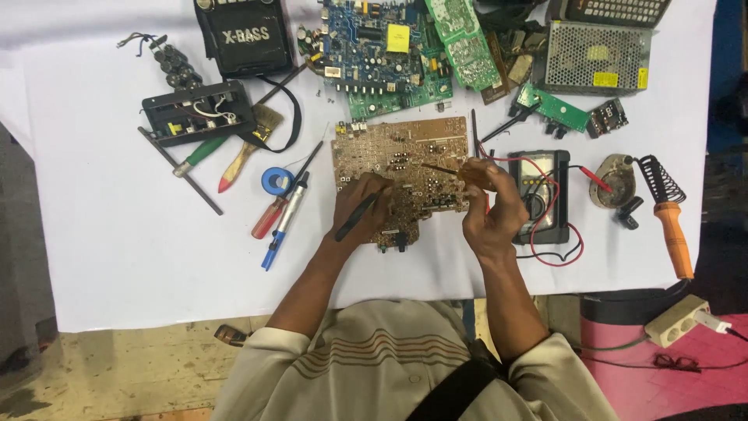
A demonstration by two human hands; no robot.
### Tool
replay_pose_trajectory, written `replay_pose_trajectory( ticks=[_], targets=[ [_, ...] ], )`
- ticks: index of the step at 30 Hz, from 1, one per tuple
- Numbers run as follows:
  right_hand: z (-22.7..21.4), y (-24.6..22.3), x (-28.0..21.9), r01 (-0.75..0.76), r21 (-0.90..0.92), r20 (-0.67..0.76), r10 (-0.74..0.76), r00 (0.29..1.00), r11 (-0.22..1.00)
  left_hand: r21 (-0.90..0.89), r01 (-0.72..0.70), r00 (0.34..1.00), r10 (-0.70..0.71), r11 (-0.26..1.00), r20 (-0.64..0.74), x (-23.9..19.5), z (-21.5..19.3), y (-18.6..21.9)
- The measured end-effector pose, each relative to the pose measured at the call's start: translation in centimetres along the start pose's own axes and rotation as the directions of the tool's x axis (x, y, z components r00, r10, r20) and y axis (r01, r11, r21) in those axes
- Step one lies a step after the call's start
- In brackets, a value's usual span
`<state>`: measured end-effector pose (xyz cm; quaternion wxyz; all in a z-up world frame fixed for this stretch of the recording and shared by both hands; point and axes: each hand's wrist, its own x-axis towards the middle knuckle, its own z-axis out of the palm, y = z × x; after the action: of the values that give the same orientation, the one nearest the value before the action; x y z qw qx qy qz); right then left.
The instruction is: The person uses a screwdriver to scrape and adjust components on a brown circuit board placed on a white workbench. The person repeatedly works on the same area of the board while other electronic parts and tools remain nearby.
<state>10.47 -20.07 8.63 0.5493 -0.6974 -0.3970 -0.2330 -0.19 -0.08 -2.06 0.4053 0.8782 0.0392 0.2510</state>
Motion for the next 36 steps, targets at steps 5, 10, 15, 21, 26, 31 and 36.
replay_pose_trajectory(
  ticks=[5,10,15,21,26,31,36],
  targets=[
    [0.5,0.5,0.9,-0.008,0.01,0.036,0.008,0.999,1.0,-0.113,0.079,0.997,-0.079,0.99,0.005,2.4,-1.9,3.3],
    [1.2,1.0,1.0,0.009,-0.046,0.032,-0.008,0.999,0.999,-0.144,0.093,0.994,-0.1,0.985,-0.045,2.8,-2.2,4.3],
    [2.2,0.8,1.6,-0.042,-0.099,0.067,0.049,0.997,0.994,-0.174,0.187,0.978,-0.2,0.967,-0.059,3.3,-2.2,5.5],
    [1.9,0.6,1.7,-0.072,-0.071,-0.021,0.071,0.997,0.995,-0.088,0.216,0.968,-0.201,0.973,0.154,0.0,0.3,-0.8],
    [1.8,0.2,1.7,-0.104,-0.074,0.006,0.105,0.994,0.992,-0.133,0.231,0.97,-0.219,0.964,0.103,0.1,-0.1,0.1],
    [1.8,1.1,1.3,-0.106,-0.063,0.019,0.107,0.994,0.992,-0.136,0.203,0.973,-0.184,0.97,0.141,0.7,-1.6,1.5],
    [2.0,0.9,1.7,-0.068,-0.085,0.017,0.069,0.997,0.994,-0.119,0.275,0.952,-0.253,0.954,0.17,1.3,-1.8,2.0]
  ],
)
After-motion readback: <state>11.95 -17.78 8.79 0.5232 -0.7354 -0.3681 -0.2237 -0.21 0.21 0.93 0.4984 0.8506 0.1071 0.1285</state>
